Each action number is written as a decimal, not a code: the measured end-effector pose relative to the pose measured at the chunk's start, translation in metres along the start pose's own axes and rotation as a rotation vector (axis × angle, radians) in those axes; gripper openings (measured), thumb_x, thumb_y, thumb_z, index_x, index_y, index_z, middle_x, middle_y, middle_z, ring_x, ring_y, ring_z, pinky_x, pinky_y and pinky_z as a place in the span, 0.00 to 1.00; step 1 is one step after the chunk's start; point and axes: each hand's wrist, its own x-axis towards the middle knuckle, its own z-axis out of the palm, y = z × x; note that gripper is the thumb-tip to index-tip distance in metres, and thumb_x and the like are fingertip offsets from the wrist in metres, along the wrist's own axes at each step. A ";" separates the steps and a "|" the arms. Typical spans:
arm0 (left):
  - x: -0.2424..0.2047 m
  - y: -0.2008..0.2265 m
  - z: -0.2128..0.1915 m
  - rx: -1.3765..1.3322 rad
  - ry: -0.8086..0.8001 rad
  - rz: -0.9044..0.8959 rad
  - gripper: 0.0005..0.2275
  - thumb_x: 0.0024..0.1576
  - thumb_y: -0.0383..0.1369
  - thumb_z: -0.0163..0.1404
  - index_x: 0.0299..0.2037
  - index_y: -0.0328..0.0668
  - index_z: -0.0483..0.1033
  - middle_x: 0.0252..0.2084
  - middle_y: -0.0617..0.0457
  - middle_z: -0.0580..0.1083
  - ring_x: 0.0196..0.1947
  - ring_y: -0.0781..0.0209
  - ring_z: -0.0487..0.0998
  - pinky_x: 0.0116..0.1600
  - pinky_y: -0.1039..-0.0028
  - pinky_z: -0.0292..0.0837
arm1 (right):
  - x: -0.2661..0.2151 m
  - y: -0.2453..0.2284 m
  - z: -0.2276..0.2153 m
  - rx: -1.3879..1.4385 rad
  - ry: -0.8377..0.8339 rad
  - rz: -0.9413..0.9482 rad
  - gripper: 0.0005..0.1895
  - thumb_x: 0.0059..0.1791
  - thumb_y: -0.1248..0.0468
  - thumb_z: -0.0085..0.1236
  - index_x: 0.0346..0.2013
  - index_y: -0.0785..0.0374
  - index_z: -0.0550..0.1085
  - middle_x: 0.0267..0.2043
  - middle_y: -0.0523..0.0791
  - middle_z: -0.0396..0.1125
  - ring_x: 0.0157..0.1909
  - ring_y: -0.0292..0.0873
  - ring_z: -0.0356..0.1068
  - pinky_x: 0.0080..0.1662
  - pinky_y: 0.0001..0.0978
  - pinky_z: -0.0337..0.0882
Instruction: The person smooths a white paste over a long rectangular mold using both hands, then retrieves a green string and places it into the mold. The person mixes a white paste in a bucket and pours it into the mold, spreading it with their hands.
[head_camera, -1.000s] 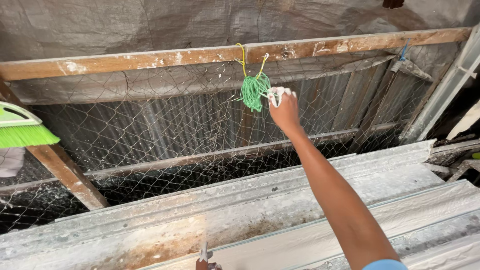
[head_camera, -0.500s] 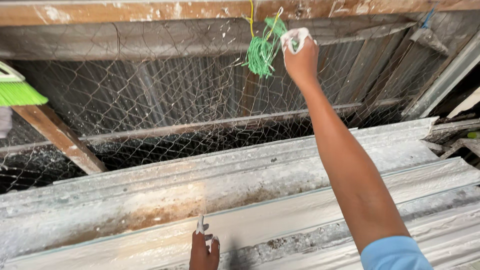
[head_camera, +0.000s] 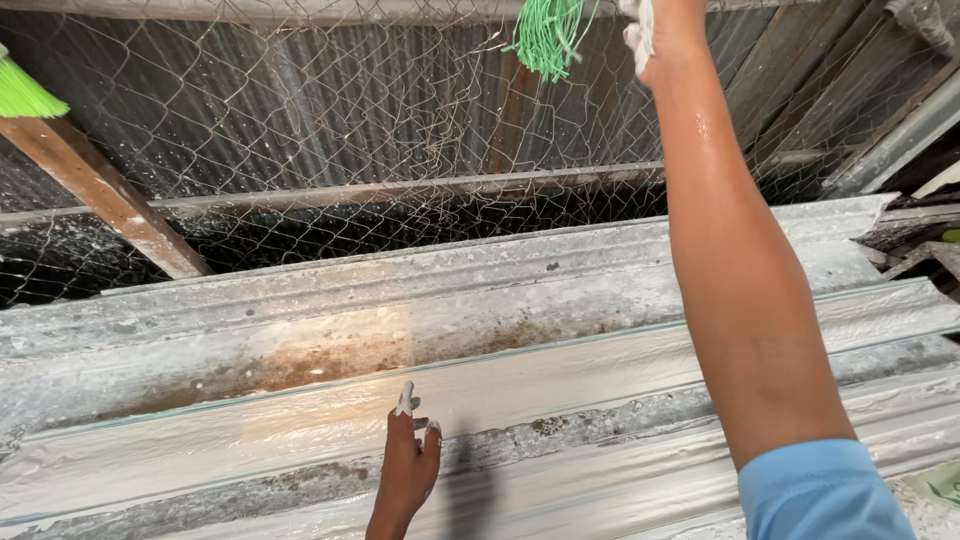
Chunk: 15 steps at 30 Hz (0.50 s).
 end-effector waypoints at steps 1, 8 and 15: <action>-0.001 0.002 0.000 0.001 -0.006 -0.008 0.27 0.60 0.30 0.46 0.70 0.36 0.52 0.62 0.41 0.64 0.54 0.52 0.76 0.39 0.66 0.77 | -0.002 -0.005 0.001 0.196 -0.046 0.182 0.11 0.58 0.56 0.59 0.35 0.50 0.67 0.31 0.35 0.62 0.31 0.31 0.61 0.33 0.28 0.53; -0.008 0.009 -0.002 -0.053 -0.001 0.023 0.33 0.59 0.29 0.47 0.75 0.49 0.46 0.63 0.42 0.64 0.56 0.53 0.76 0.43 0.67 0.76 | -0.056 -0.002 0.007 0.276 0.205 0.378 0.09 0.55 0.54 0.55 0.49 0.47 0.71 0.37 0.35 0.72 0.33 0.32 0.69 0.30 0.25 0.60; -0.014 0.001 0.002 -0.030 -0.011 0.032 0.31 0.59 0.30 0.47 0.73 0.47 0.50 0.62 0.45 0.66 0.51 0.53 0.77 0.44 0.67 0.76 | -0.164 0.044 -0.027 0.228 0.209 0.247 0.08 0.59 0.61 0.50 0.52 0.56 0.68 0.40 0.40 0.70 0.34 0.32 0.68 0.31 0.22 0.64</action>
